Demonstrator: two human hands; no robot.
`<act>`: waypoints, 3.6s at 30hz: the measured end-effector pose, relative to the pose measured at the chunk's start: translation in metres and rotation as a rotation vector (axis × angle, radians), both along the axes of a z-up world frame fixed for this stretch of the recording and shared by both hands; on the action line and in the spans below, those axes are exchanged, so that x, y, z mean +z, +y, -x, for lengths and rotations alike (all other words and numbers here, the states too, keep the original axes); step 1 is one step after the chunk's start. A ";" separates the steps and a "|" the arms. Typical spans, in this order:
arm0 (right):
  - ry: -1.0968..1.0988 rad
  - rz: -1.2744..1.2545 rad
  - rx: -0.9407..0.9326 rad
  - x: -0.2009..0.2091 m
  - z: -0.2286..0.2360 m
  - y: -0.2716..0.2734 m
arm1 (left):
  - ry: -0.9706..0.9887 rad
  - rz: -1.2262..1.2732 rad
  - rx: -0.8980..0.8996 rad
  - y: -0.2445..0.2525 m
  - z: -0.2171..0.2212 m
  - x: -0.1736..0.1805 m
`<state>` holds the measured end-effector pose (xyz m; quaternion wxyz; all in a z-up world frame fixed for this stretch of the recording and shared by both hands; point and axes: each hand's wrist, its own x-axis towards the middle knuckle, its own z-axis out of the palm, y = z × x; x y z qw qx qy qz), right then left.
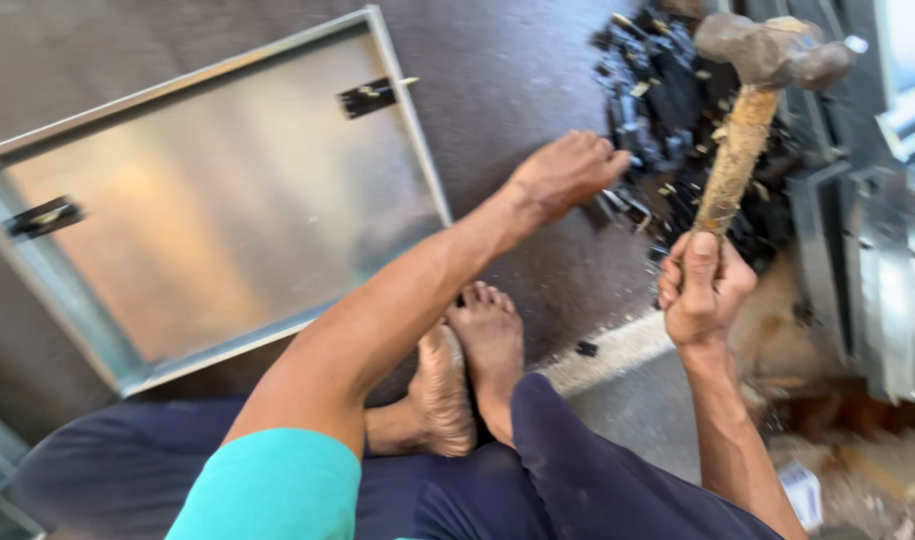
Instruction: The person sits on the floor and assembles metal frames by attaching black metal brackets to the corners. They use a hammer to drive pins into the brackets, securing them to the frame. The person repeatedly picks up frames, aligns brackets, and hammers them into place.
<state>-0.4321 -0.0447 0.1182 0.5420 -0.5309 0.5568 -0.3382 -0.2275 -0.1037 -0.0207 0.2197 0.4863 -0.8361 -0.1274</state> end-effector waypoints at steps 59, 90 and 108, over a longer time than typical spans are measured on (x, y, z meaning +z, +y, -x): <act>0.613 0.158 0.493 0.033 -0.137 0.011 | 0.756 -0.039 0.846 0.082 -0.218 0.052; 0.274 -0.371 0.379 -0.036 -0.083 0.042 | 0.640 0.056 0.636 0.092 -0.242 0.005; 0.455 0.241 0.554 -0.026 -0.159 0.015 | 0.460 0.063 0.682 0.087 -0.246 0.015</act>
